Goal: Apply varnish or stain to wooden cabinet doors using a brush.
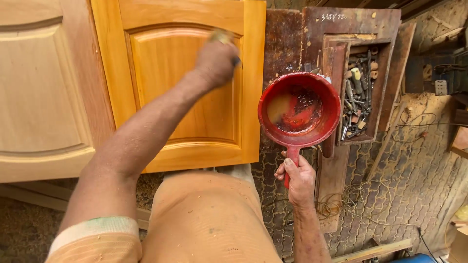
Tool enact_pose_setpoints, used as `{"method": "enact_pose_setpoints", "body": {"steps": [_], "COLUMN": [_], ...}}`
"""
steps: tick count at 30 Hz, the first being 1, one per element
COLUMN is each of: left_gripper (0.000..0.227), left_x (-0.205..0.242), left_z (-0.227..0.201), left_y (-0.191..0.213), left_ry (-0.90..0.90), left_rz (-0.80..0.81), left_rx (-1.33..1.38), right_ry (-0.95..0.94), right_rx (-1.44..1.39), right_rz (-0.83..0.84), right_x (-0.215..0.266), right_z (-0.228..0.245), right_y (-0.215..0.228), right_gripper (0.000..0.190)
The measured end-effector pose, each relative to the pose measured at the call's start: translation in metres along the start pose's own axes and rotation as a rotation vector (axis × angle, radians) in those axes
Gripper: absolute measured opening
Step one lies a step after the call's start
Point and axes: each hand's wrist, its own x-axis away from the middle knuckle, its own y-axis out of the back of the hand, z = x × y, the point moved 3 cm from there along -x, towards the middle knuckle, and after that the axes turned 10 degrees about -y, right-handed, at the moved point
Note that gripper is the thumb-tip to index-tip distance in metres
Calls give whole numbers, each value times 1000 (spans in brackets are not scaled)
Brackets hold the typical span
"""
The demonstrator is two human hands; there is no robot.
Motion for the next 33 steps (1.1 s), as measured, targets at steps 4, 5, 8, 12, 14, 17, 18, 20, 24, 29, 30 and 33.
{"method": "enact_pose_setpoints", "body": {"steps": [4, 5, 8, 12, 14, 17, 18, 20, 24, 29, 30, 33], "left_gripper": [19, 19, 21, 26, 16, 19, 19, 13, 24, 18, 18, 13], "left_x": [87, 121, 171, 229, 257, 257, 231, 186, 94, 85, 106, 149], "left_z": [-71, -88, -109, -48, -11, 11, 14, 21, 111, 95, 60, -35], "left_y": [-40, -44, 9, 78, 107, 115, 119, 125, 137, 103, 88, 52], "left_ry": [-315, -481, -417, -269, 54, 129, 125, 386, 259, -218, -234, -548], "left_rz": [839, 941, 1203, 1274, 1375, 1441, 1442, 1296, 872, 134, 136, 465], "left_rx": [52, 101, 137, 109, 70, 40, 36, 125, -31, -439, -430, -158], "right_ry": [15, 16, -7, 0, 22, -3, 0, -4, -2, -9, -6, 16], "right_rx": [-10, -20, -26, -4, -10, -26, -30, -24, 16, 45, 37, 37], "right_rz": [-2, 1, -13, -27, -15, -38, -40, -21, -4, 13, -3, 17], "right_x": [3, 5, 8, 13, 11, 7, 6, 4, 4, 1, 3, 2], "right_z": [-2, -3, -3, -4, -3, -10, -8, -6, -6, 0, -1, 0], "right_y": [5, 7, 9, 11, 12, 13, 11, 6, -1, -11, -12, -11], "right_gripper": [31, 30, 32, 33, 33, 33, 33, 34, 34, 34, 34, 33]}}
